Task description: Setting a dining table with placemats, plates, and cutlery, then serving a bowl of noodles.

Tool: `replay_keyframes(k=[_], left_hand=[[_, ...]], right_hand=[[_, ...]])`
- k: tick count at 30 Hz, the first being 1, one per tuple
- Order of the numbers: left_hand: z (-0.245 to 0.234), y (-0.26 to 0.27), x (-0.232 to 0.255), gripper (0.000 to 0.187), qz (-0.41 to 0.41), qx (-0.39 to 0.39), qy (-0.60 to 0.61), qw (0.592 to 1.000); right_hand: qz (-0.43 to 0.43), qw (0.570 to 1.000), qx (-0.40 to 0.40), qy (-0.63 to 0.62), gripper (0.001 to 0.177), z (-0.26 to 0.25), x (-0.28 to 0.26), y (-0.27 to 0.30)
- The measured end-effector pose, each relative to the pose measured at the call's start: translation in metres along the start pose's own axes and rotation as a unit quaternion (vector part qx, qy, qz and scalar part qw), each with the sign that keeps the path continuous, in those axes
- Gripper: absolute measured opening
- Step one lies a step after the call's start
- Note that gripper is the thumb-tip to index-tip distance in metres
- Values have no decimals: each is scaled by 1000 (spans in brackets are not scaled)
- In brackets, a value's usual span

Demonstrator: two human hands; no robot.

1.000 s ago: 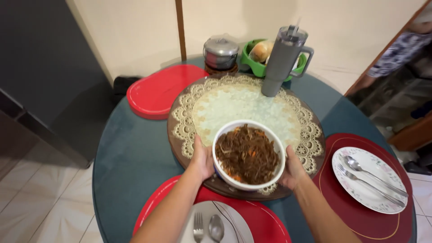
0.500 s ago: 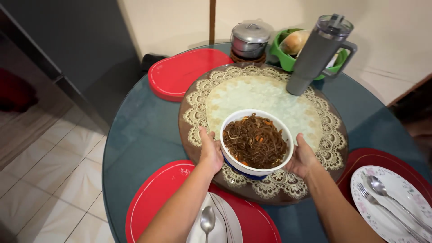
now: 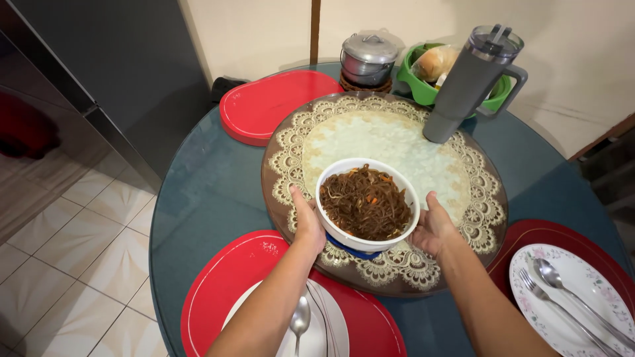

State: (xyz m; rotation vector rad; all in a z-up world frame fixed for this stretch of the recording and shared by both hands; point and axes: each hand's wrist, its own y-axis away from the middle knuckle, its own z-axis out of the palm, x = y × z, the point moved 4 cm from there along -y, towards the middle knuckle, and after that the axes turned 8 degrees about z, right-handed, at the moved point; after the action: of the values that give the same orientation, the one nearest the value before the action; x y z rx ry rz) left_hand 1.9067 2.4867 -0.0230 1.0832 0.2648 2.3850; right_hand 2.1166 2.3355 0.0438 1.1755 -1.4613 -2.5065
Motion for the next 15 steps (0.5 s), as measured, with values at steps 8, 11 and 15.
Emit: replay_keyframes(k=[8, 11, 15], left_hand=[[-9, -1, 26, 115, 27, -18, -1, 999], [-9, -3, 28, 117, 20, -18, -16, 1000], [-11, -7, 26, 118, -2, -31, -11, 999]], right_hand=[[-31, 999, 23, 25, 89, 6, 2, 6], [-46, 996, 50, 58, 86, 3, 1, -2], [-62, 986, 117, 102, 80, -3, 0, 4]])
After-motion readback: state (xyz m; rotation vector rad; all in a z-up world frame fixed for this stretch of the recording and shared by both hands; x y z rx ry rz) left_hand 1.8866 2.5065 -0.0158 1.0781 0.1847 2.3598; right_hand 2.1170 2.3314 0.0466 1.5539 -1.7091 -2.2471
